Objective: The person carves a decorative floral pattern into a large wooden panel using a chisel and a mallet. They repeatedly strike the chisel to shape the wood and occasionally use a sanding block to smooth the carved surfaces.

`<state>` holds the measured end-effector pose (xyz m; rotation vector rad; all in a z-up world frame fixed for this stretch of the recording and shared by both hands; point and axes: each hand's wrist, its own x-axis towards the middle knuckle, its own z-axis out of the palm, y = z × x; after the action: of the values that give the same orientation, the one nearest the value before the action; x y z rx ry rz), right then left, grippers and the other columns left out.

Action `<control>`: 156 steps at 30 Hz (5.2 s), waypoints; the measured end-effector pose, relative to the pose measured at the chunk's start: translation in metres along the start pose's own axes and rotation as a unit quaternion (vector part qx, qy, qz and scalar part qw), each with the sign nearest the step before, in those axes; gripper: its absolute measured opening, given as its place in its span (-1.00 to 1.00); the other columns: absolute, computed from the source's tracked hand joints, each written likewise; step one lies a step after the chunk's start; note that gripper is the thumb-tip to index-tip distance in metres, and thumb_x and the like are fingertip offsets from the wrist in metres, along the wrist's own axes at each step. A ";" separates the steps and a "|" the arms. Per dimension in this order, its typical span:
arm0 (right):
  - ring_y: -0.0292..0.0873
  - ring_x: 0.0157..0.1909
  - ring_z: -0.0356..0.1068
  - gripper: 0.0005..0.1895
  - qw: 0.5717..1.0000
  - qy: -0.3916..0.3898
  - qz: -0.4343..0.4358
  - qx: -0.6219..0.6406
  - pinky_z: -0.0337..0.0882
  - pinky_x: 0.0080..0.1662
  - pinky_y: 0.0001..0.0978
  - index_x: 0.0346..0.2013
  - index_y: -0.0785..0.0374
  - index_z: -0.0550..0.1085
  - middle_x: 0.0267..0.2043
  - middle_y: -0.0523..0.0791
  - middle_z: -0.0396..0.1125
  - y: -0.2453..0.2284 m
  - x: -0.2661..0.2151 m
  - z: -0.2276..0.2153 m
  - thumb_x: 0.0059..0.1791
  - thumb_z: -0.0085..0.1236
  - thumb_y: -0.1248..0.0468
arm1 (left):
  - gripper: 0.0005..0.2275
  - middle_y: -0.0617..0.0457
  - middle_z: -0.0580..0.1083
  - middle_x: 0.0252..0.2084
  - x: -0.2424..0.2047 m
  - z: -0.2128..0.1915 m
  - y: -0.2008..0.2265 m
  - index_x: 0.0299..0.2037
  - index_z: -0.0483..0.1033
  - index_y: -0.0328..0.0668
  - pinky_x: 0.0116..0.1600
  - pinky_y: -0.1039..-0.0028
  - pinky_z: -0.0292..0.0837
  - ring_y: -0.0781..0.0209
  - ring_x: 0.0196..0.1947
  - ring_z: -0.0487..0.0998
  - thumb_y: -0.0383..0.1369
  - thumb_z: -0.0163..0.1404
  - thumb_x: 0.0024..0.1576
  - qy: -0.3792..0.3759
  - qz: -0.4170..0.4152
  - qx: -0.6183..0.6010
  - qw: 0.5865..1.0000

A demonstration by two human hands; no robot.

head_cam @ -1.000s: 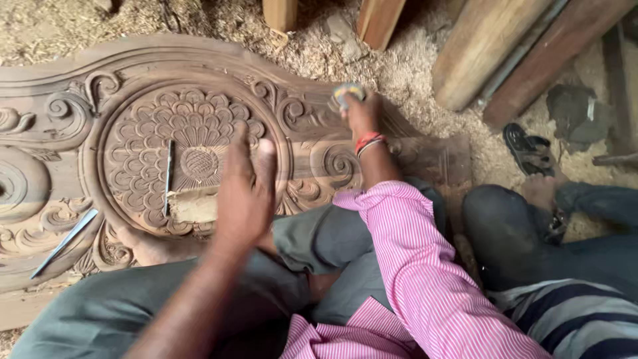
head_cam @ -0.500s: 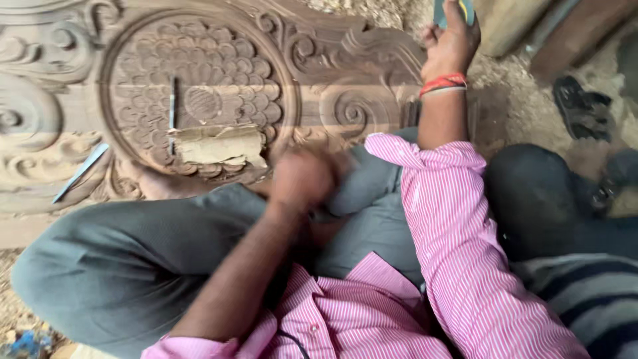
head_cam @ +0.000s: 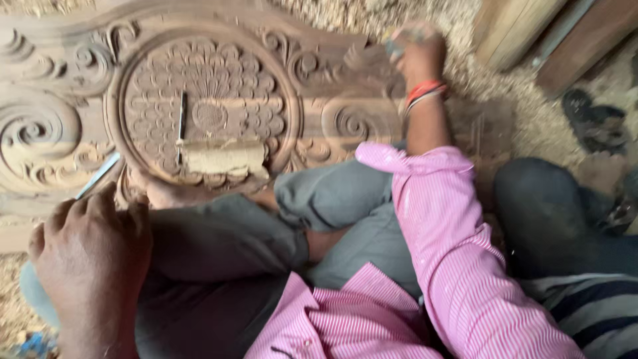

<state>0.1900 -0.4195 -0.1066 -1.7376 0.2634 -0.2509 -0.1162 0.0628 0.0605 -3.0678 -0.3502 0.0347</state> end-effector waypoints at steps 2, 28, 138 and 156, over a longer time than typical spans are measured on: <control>-0.20 -0.53 0.48 -0.84 0.995 -0.034 0.003 -0.093 0.36 -0.53 -0.39 -0.26 0.27 0.55 -0.41 -0.10 0.53 0.005 -0.006 0.010 -0.10 0.33 0.32 | -0.54 -0.14 0.58 0.10 0.011 -0.006 0.003 0.22 0.53 -0.19 0.27 0.03 0.37 -0.07 0.16 0.54 0.00 -0.05 0.33 -0.004 0.032 -0.061 0.998; 0.21 -0.16 0.50 -0.74 0.767 -0.194 -0.108 -0.602 0.46 -0.18 0.08 -0.05 0.24 0.45 -0.20 0.11 0.49 0.009 -0.029 0.059 -0.03 0.21 0.31 | -0.60 -0.02 0.53 0.05 0.087 0.056 0.091 0.12 0.42 -0.06 0.14 0.14 0.47 0.01 0.10 0.55 0.02 -0.11 0.25 -0.315 0.256 -0.121 0.906; 0.03 -0.28 0.54 -0.88 0.807 -0.125 -0.113 -0.566 0.48 -0.26 -0.08 -0.24 0.19 0.48 -0.31 -0.01 0.51 -0.004 -0.030 0.051 -0.04 0.19 0.28 | -0.63 -0.04 0.53 -0.02 0.083 0.059 0.102 0.07 0.40 -0.09 0.13 0.14 0.47 -0.02 0.07 0.56 -0.03 -0.06 0.23 -0.331 0.272 -0.122 0.895; 0.04 -0.18 0.54 -0.82 0.830 -0.238 -0.190 -0.467 0.48 -0.17 -0.12 -0.15 0.12 0.53 -0.21 -0.02 0.52 -0.024 -0.027 0.114 0.00 0.26 0.17 | -0.60 -0.04 0.52 -0.03 0.088 0.053 0.099 0.09 0.39 -0.14 0.11 0.13 0.46 0.00 0.06 0.53 -0.03 -0.06 0.23 -0.326 0.281 -0.123 0.894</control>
<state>0.2005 -0.3001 -0.1042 -2.7553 -0.4172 0.0661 -0.0095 -0.0113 0.0005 -3.1740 0.5799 1.1287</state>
